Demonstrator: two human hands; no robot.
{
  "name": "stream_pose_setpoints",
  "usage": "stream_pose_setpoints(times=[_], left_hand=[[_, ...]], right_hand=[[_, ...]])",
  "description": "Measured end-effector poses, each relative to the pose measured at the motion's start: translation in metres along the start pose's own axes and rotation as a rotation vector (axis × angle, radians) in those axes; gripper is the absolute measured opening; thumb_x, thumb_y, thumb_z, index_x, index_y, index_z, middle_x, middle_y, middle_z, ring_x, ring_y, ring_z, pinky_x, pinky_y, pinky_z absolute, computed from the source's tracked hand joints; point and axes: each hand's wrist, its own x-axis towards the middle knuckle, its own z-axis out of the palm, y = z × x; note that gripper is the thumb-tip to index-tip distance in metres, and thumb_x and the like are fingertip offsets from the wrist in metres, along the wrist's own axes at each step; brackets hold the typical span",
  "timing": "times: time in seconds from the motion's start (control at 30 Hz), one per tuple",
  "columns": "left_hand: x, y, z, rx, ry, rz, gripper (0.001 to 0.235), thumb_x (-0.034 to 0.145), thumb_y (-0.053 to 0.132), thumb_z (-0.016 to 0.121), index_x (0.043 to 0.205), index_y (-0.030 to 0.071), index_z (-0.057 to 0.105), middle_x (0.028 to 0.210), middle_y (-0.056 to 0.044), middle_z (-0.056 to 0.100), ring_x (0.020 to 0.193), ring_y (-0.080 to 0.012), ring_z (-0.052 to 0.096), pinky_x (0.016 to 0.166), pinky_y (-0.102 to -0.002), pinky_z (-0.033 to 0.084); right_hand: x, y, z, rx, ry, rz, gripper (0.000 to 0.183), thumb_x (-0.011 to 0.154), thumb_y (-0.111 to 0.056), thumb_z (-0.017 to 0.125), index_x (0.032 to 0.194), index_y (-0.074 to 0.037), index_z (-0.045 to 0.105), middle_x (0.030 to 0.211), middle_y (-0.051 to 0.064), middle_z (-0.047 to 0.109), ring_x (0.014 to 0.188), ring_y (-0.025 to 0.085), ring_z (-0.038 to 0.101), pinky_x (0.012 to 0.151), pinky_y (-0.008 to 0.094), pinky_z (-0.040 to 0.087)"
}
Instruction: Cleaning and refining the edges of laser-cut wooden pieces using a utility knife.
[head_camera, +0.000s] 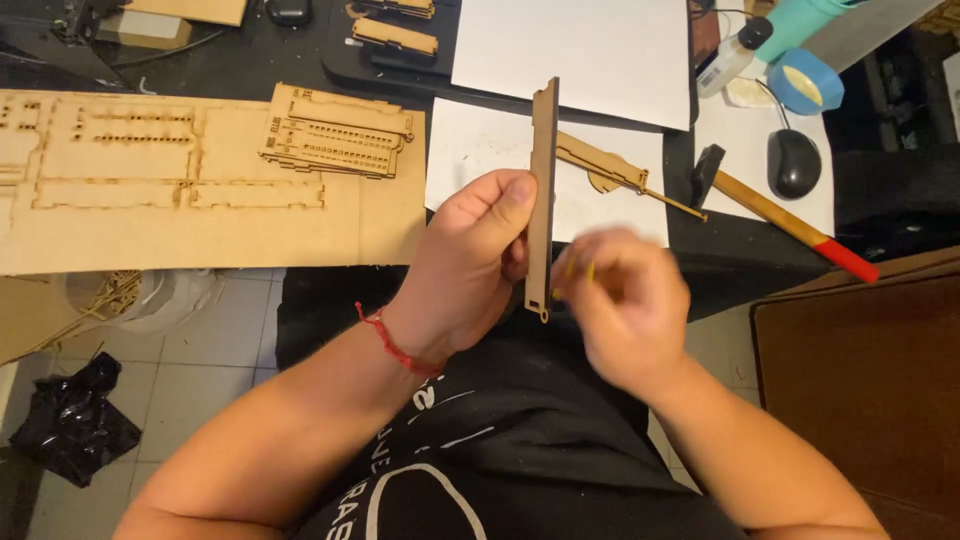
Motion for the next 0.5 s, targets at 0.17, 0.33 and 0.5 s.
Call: stream_pose_setpoints(times=[0.17, 0.33, 0.5], left_hand=[[-0.003, -0.001, 0.007, 0.018, -0.038, 0.003, 0.024, 0.099, 0.026, 0.06, 0.087, 0.006, 0.062, 0.056, 0.001, 0.042, 0.051, -0.007, 0.047, 0.049, -0.016, 0.038], [0.0, 0.002, 0.0, 0.061, 0.0, 0.03, 0.024, 0.1, 0.025, 0.059, 0.087, 0.005, 0.062, 0.056, 0.001, 0.042, 0.051, -0.0071, 0.046, 0.048, -0.017, 0.039], [-0.004, 0.003, 0.0, 0.067, -0.002, 0.03, 0.024, 0.1, 0.025, 0.058, 0.086, 0.005, 0.062, 0.057, 0.002, 0.041, 0.052, -0.006, 0.046, 0.049, -0.017, 0.039]], right_hand=[[0.012, 0.011, 0.007, 0.169, 0.124, 0.069, 0.021, 0.095, -0.007, 0.068, 0.104, -0.002, 0.05, 0.09, 0.007, 0.053, 0.076, 0.011, 0.053, 0.069, 0.026, 0.049], [-0.01, 0.006, 0.0, 0.066, 0.03, -0.018, 0.013, 0.089, 0.002, 0.068, 0.097, 0.001, 0.058, 0.089, 0.013, 0.059, 0.075, 0.022, 0.058, 0.07, 0.034, 0.051], [-0.013, 0.005, -0.015, 0.11, -0.043, -0.047, 0.014, 0.084, 0.004, 0.072, 0.091, 0.003, 0.06, 0.087, 0.017, 0.064, 0.075, 0.026, 0.063, 0.071, 0.035, 0.053]])
